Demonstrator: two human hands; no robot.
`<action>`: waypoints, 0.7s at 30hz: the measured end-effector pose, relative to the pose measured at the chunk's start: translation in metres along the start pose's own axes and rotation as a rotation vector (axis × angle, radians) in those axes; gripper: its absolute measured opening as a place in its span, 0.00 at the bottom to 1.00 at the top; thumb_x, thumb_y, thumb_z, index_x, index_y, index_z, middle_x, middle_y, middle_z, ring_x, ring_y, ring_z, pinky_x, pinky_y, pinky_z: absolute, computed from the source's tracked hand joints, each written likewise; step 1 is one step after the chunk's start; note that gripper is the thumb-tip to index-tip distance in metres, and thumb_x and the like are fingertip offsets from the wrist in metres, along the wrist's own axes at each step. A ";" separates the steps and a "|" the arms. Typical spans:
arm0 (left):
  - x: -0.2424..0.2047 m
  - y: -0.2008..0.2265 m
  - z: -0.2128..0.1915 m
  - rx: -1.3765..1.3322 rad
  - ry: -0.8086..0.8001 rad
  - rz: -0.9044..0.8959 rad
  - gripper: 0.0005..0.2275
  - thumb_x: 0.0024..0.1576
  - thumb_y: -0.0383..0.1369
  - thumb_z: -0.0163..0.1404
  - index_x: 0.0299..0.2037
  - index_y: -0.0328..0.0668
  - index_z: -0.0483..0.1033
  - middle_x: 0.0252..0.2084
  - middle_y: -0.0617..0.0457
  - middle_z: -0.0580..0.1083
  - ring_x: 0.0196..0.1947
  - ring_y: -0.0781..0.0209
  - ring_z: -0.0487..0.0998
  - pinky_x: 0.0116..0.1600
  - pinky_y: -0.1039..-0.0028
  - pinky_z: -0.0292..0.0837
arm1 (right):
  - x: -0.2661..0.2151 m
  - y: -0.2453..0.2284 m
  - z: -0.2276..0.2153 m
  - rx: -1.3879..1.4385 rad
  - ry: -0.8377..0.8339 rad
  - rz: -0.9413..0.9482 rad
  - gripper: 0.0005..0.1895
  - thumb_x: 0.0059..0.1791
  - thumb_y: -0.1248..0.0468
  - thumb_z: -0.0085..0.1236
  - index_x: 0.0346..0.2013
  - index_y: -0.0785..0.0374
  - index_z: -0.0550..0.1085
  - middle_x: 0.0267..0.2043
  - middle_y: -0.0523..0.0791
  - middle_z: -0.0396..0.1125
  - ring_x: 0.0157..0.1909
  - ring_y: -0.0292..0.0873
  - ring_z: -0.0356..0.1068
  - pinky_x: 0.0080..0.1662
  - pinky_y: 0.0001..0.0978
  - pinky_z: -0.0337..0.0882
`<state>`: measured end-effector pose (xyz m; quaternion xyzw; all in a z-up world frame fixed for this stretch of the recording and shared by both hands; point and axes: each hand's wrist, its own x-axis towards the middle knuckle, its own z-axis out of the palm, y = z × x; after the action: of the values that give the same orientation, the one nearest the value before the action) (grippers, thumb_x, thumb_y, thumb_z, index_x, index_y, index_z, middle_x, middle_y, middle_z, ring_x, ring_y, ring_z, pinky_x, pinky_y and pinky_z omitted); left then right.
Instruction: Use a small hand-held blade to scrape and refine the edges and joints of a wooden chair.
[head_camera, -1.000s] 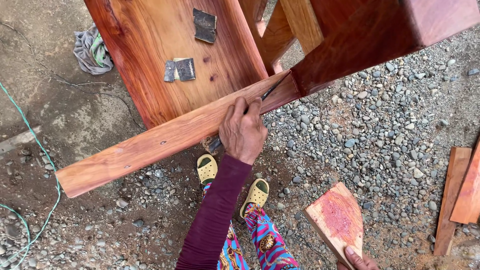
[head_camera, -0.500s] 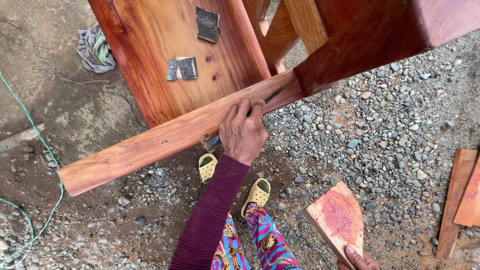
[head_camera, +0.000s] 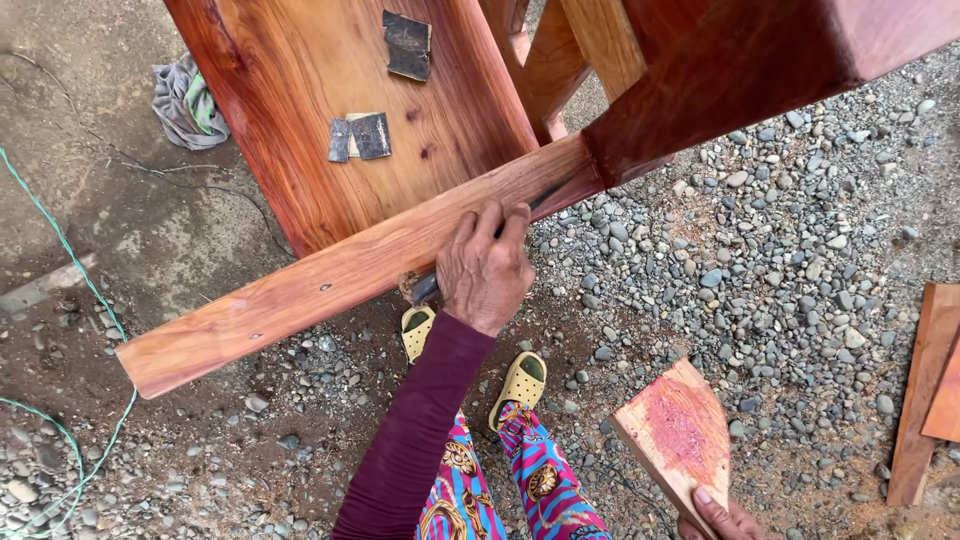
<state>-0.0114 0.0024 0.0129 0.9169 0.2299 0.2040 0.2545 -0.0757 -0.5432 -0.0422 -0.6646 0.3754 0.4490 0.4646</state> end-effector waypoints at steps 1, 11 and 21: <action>-0.003 0.001 -0.001 0.001 0.002 -0.002 0.18 0.46 0.24 0.58 0.48 0.38 0.77 0.39 0.50 0.72 0.41 0.48 0.76 0.40 0.57 0.74 | 0.001 -0.001 0.001 -0.002 -0.002 -0.001 0.22 0.49 0.54 0.53 0.54 0.61 0.75 0.15 0.48 0.61 0.13 0.39 0.54 0.19 0.35 0.52; 0.000 -0.004 -0.022 -0.009 -0.056 -0.025 0.16 0.48 0.23 0.58 0.48 0.38 0.79 0.39 0.49 0.71 0.39 0.49 0.77 0.38 0.57 0.75 | 0.008 -0.004 -0.007 -0.044 -0.012 -0.051 0.25 0.51 0.54 0.53 0.57 0.66 0.72 0.15 0.50 0.62 0.12 0.40 0.55 0.19 0.34 0.53; 0.020 -0.011 -0.015 0.029 -0.034 -0.043 0.16 0.49 0.24 0.58 0.49 0.43 0.80 0.38 0.50 0.70 0.39 0.49 0.76 0.40 0.57 0.74 | 0.012 0.016 -0.005 -0.005 -0.002 -0.046 0.25 0.51 0.54 0.54 0.58 0.67 0.72 0.15 0.50 0.62 0.13 0.40 0.55 0.19 0.35 0.53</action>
<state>-0.0058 0.0270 0.0238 0.9187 0.2479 0.1794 0.2496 -0.0849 -0.5539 -0.0576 -0.6736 0.3585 0.4400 0.4735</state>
